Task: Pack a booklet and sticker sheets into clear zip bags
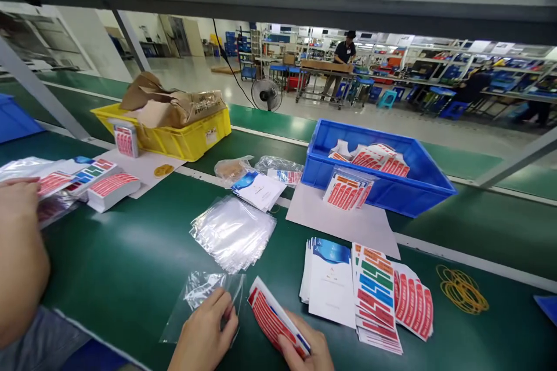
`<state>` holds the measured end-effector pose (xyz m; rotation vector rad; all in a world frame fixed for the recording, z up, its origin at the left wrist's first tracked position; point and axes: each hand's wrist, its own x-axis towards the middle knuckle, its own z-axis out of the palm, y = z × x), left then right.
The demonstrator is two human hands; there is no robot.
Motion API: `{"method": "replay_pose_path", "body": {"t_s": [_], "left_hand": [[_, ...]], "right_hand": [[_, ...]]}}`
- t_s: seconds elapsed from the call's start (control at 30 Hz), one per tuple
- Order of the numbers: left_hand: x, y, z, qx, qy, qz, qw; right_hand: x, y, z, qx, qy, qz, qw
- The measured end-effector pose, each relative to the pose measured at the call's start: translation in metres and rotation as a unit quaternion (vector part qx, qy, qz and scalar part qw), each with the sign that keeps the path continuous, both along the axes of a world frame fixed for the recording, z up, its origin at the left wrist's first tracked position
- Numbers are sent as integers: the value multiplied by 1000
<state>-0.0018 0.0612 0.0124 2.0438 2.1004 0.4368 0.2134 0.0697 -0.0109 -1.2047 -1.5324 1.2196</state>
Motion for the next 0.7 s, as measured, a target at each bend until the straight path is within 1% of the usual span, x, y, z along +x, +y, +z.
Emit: {"method": "replay_pose_path", "body": {"t_s": [0.07, 0.1, 0.2, 0.27, 0.3, 0.37, 0.43, 0.47, 0.53, 0.6, 0.7], "left_hand": [[3, -1, -5, -25, -33, -2, 999], [4, -1, -6, -31, -46, -1, 998], [6, 0, -7, -43, -79, -4, 996], [7, 1, -7, -53, -101, -9, 993], [8, 1, -7, -57, -113, -13, 992], [12, 0, -8, -60, -137, -22, 989], [18, 0, -9, -57, -148, -24, 987], [21, 0, -10, -57, -146, -22, 987], [27, 0, -11, -61, -130, -18, 989], [33, 0, -12, -67, -106, -26, 992], [39, 0, -15, -60, -76, -53, 994]], "right_hand": [[-3, 2, 3, -72, 9, 13, 997], [-3, 2, 4, -114, 20, 5, 993], [0, -2, 10, -239, 87, -65, 965], [3, -5, 17, -295, 124, -96, 942], [4, -6, 20, -305, 133, -95, 938], [5, -6, 25, -285, 138, -70, 946], [4, -7, 25, -254, 136, -35, 957], [5, -7, 24, -254, 137, -19, 957], [7, -8, 17, -296, 145, -7, 944], [10, -10, 10, -355, 164, -8, 920], [16, -11, 3, -385, 197, -3, 902]]}}
